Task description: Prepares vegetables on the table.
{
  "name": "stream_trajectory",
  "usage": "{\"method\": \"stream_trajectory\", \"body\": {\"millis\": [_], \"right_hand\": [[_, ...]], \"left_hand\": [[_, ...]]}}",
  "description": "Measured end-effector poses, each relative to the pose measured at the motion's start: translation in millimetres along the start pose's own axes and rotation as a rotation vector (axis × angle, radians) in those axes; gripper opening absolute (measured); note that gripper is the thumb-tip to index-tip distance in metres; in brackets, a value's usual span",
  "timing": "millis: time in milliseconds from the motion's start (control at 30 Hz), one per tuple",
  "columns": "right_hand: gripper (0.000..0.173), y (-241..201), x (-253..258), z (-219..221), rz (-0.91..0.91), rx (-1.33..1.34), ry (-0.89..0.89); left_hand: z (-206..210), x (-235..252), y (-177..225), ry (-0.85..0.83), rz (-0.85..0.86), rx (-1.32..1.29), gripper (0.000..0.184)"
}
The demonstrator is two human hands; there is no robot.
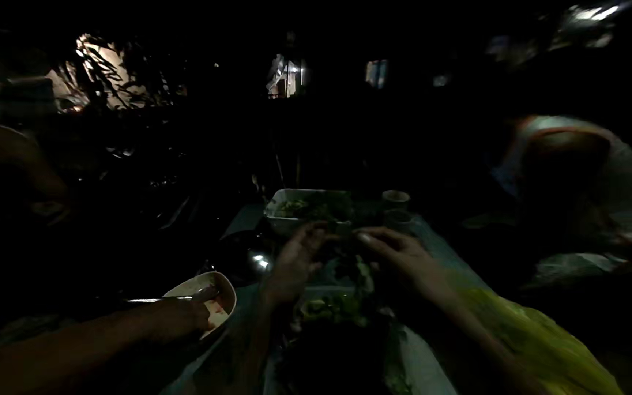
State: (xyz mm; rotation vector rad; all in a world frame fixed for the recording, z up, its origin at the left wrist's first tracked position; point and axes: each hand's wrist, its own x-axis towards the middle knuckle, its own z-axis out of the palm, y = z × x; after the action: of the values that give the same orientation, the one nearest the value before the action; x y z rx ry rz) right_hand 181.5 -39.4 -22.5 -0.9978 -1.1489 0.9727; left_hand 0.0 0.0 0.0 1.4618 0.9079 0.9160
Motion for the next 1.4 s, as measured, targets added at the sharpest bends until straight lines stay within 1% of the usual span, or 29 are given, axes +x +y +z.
{"method": "stream_trajectory", "body": {"millis": [33,67,133,200,300,367,433,533,567,600,633,700,733,767,800,833,900,967,1000,1033,1100,1133,1167,1200,1233,1267,1333,1367,1400], "right_hand": [[0.017,3,4,4,-0.002,0.019,-0.009],[0.018,6,7,6,-0.007,0.027,-0.023],[0.018,11,12,8,-0.045,0.017,-0.05],[0.017,15,16,6,-0.046,-0.044,-0.076],[0.015,17,19,2,0.049,-0.106,-0.084],[0.015,21,22,-2,0.078,-0.11,-0.106],[0.014,26,24,-5,0.066,-0.1,-0.145],[0.015,33,24,-4,0.011,-0.093,-0.181],[0.017,33,25,-2,-0.003,-0.084,-0.178],[0.021,33,27,0,-0.01,-0.067,-0.164],[0.025,32,29,1,-0.002,-0.03,-0.143],[0.033,28,33,3,0.023,0.139,-0.12],[0.036,26,35,4,0.026,0.271,-0.136],[0.041,27,37,2,0.017,0.404,-0.193],[0.045,30,39,0,0.006,0.525,-0.271],[0.048,33,40,-2,-0.013,0.599,-0.34],[0.05,35,41,-1,-0.072,0.616,-0.359],[0.045,38,43,-3,-0.137,0.642,-0.375],[0.039,39,45,-5,-0.164,0.659,-0.401],[0.031,37,43,-3,-0.165,0.676,-0.379],[0.02,30,40,3,-0.152,0.633,-0.253],[0.017,28,42,2,-0.153,0.601,-0.247],[0.017,28,44,1,-0.162,0.564,-0.253],[0.018,28,43,2,-0.181,0.538,-0.249],[0.02,29,39,4,-0.191,0.52,-0.208],[0.021,26,35,7,-0.183,0.463,-0.116],[0.027,12,25,17,-0.101,0.229,0.106],[0.028,12,24,18,-0.08,0.155,0.138],[0.029,20,24,12,-0.1,0.086,0.107]], "left_hand": [[-4,12,-30,-0.097,0.098,-0.078,0.037],[-4,17,-45,-0.146,0.156,-0.131,0.037],[-1,16,-54,-0.179,0.183,-0.224,0.036],[-4,19,-59,-0.217,0.168,-0.276,0.034],[-11,23,-72,-0.27,0.19,-0.305,0.033],[-14,24,-81,-0.295,0.194,-0.332,0.034],[-18,25,-85,-0.31,0.178,-0.311,0.036],[-24,28,-86,-0.321,0.137,-0.192,0.038],[-24,29,-88,-0.321,0.117,-0.207,0.04],[-24,26,-88,-0.308,0.094,-0.265,0.039],[-22,21,-84,-0.266,0.051,-0.359,0.033],[-18,12,-76,-0.159,-0.046,-0.538,0.014],[-18,11,-74,-0.152,-0.086,-0.612,0.011],[-19,11,-75,-0.168,-0.115,-0.652,0.014],[-20,11,-75,-0.156,-0.144,-0.645,0.02],[-21,11,-75,-0.129,-0.176,-0.626,0.022],[-23,15,-79,-0.063,-0.204,-0.567,0.017],[-25,17,-83,0.001,-0.143,-0.489,0.014],[-27,16,-84,0.004,-0.078,-0.431,0.015],[-31,15,-84,-0.037,-0.007,-0.342,0.02],[-32,12,-77,-0.205,0.138,-0.137,0.031],[-31,12,-75,-0.274,0.198,-0.039,0.04],[-30,12,-75,-0.313,0.228,0.028,0.049],[-29,12,-74,-0.329,0.246,0.083,0.054],[-29,13,-76,-0.331,0.254,0.124,0.055],[-29,14,-78,-0.312,0.25,0.145,0.052],[-31,14,-77,-0.248,0.25,0.146,0.042],[-34,16,-77,-0.214,0.267,0.125,0.036],[-36,17,-78,-0.179,0.278,0.106,0.033]]}}
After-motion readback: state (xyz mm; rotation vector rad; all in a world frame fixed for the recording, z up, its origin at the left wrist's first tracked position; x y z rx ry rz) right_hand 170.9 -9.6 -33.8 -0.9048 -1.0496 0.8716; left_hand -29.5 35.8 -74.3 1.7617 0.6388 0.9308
